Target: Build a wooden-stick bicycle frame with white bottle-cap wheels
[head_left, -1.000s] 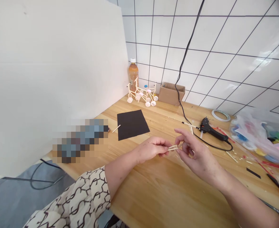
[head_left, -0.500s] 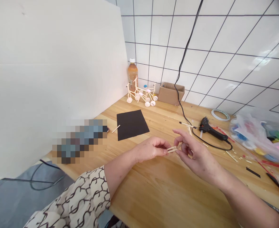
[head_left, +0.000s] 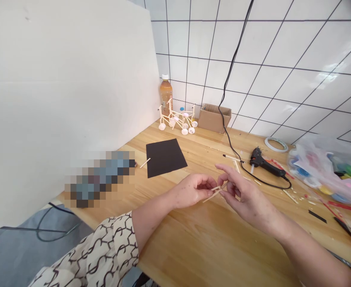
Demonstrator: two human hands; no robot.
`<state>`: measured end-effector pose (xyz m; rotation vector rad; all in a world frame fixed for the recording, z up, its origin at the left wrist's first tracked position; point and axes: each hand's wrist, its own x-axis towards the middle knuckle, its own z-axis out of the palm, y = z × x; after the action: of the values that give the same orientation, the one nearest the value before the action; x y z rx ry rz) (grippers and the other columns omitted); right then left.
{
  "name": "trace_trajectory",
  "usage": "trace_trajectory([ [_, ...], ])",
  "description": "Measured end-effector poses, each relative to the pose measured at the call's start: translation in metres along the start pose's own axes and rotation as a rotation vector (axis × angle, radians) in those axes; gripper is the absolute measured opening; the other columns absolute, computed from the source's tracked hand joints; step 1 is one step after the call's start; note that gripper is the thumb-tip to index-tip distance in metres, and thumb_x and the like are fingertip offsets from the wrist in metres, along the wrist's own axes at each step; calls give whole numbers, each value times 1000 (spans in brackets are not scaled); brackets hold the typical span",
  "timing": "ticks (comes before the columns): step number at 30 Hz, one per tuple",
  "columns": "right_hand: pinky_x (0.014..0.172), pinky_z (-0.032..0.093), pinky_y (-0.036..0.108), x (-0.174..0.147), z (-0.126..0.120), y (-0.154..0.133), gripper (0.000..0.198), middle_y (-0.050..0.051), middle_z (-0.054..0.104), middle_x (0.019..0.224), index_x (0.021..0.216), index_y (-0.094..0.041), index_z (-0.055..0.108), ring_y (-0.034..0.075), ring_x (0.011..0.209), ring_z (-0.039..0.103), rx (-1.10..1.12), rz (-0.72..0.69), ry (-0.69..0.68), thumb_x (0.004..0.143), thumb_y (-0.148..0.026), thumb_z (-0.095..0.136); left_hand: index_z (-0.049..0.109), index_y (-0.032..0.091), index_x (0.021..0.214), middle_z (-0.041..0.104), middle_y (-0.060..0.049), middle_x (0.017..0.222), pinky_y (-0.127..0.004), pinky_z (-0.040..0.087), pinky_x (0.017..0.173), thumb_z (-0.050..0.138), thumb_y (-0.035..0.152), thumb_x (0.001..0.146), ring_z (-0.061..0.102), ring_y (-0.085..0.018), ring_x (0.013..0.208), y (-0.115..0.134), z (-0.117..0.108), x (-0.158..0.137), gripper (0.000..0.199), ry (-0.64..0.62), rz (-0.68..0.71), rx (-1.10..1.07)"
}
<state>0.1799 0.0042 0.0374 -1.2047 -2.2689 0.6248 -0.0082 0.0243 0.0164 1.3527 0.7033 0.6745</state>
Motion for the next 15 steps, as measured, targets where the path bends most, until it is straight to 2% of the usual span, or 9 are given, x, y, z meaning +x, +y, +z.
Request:
trace_trajectory([
  [8,57,44,25,0,1,-2,53,1,58,89,135,-27,29,9,54,47,-43,-42,5,85,-12,42,60,14,87,61,-3,83,-28,43,75,59,15,80,56,-13,78,1,4,0,7,66,14,-1],
  [15,58,47,27,-2,6,-1,59,0,59,86,135,-27,27,11,57,52,-100,-71,47,82,-7,42,56,14,85,61,-3,86,-28,44,76,66,14,73,57,-14,81,6,7,-3,15,129,70,36],
])
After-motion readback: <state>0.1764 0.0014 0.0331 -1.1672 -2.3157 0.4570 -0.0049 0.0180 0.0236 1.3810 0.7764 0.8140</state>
